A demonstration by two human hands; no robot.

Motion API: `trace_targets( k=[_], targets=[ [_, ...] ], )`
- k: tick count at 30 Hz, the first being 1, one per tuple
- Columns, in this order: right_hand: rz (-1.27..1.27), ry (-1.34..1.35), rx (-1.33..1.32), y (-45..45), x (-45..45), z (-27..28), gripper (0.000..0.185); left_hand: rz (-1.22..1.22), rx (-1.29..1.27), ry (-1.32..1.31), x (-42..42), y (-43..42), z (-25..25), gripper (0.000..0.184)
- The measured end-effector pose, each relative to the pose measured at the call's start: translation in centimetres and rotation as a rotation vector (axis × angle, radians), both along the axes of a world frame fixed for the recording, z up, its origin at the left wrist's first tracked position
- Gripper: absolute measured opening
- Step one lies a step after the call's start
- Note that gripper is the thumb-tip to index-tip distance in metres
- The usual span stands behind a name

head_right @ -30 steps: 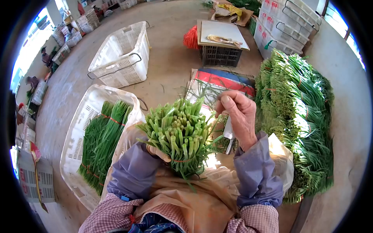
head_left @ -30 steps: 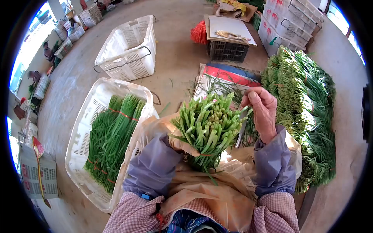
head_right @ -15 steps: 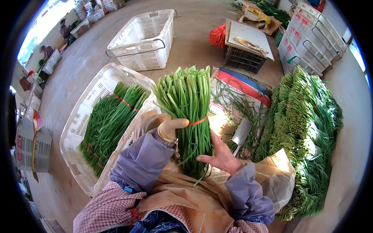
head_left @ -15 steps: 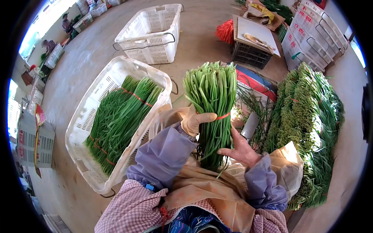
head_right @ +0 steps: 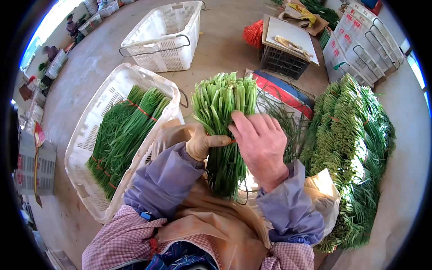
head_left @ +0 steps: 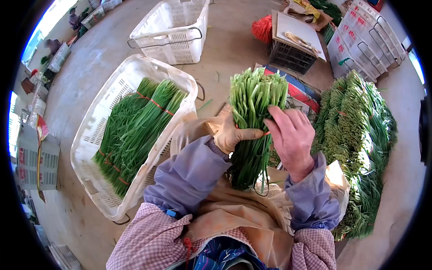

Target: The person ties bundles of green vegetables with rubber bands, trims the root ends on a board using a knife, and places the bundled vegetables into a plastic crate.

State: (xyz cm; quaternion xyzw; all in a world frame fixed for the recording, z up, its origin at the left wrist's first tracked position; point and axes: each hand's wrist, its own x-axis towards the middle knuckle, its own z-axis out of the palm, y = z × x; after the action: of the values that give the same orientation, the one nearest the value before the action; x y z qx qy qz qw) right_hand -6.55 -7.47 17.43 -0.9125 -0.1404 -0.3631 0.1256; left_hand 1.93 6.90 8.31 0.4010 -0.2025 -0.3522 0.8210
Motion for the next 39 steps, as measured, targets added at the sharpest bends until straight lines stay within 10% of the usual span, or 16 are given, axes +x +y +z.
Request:
trace_targets(
  k=[10, 13, 16, 22, 34, 36, 39],
  targets=[
    [-0.073, -0.395, -0.189, -5.3, 1.7, 0.5, 0.011, -0.031, 0.109, -0.293, 0.4, -0.9, -1.2, 0.082],
    [-0.266, -0.483, 0.580, -8.9, 0.7, 1.9, 0.008, -0.041, 0.097, -0.250, 0.1, -1.2, -1.8, 0.088],
    [-0.195, -0.436, 0.728, -11.3, -1.0, 3.0, 0.009, -0.039, 0.104, -0.249, 0.2, -1.1, -1.6, 0.088],
    [0.013, 0.300, 0.509, -5.7, -3.7, -1.2, 0.016, -0.068, 0.138, -0.198, 0.0, -1.6, -1.3, 0.085],
    [-0.193, -0.217, 0.021, -5.5, -0.6, -1.2, 0.008, -0.078, 0.205, -0.269, -0.1, -1.5, -1.0, 0.084],
    [-0.221, -0.228, 0.775, -7.7, -1.8, 0.2, 0.003, -0.075, 0.145, -0.267, -0.2, -2.0, -1.5, 0.086],
    [-0.115, -0.274, 0.835, -9.7, -2.3, 0.9, 0.004, -0.101, 0.173, -0.288, 0.0, -1.9, -1.5, 0.093]
  ],
)
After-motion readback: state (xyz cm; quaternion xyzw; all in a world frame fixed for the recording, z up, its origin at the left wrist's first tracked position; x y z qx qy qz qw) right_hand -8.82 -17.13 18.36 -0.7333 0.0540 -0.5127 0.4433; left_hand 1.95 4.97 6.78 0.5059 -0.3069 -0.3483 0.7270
